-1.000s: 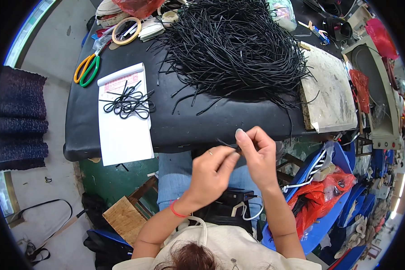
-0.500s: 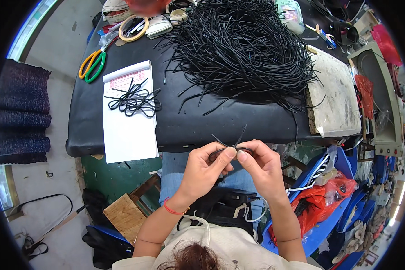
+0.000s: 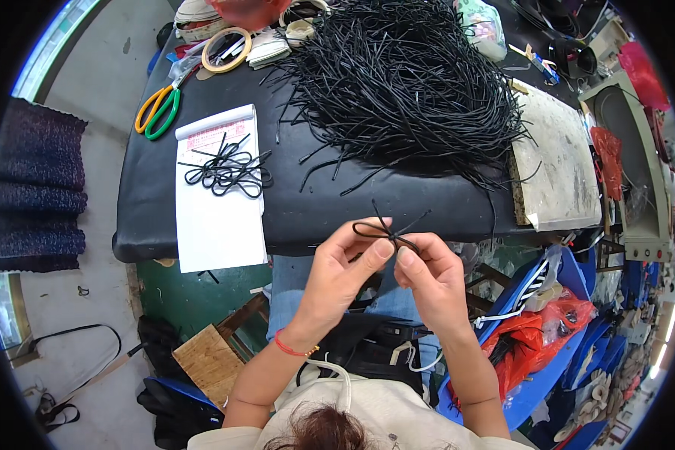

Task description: The person pulls black cable ties from a red plastic bag and ties them into loops by hand. They place the tied loops onto a white paper on the table. The person repeats this process, handling the ties one at a time.

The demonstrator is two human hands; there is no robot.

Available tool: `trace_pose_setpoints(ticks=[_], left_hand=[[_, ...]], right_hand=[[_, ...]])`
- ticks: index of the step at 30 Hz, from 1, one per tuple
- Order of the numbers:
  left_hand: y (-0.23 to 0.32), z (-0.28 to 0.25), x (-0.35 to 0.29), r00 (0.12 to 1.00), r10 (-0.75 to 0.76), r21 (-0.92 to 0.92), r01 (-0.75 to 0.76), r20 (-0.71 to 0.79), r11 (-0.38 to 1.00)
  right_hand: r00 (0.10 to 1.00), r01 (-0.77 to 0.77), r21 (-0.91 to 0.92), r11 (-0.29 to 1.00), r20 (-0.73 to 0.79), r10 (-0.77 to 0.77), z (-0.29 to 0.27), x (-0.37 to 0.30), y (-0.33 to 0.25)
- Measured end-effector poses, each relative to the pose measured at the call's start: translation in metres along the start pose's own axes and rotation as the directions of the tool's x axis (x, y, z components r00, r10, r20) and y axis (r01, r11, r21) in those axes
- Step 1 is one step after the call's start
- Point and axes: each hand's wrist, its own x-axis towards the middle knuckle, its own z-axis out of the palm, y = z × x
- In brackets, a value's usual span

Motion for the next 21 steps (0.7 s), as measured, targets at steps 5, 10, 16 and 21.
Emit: trace_pose_setpoints(ticks=[5,10,16,21], left_hand=[[0.001,-0.011,0.004,0.993,-0.003,-0.050,0.009,0.116,0.999],[0.010,-0.014,0.000,0.978,-0.085,0.072,0.072,0.193,0.995],[0.008,-0.011,-0.004,0.976,-0.064,0.058,0.053,0.207,0.997],[0.006,-0.011,-0.007,0.969,-0.083,0.028,0.079,0.231,0.996]], right_hand=[[0.978,0.129,-0.215,0.968,-0.137,-0.161,0.010,-0.003,-0.009],[0.960,0.273,-0.458,0.846,0.076,-0.269,-0.004,0.022,-0.019],[0.996,-0.070,0.112,0.991,0.066,0.063,0.011,0.020,-0.013],[0.988,-0.141,0.192,0.971,0.084,0.127,0.008,0.020,-0.011]])
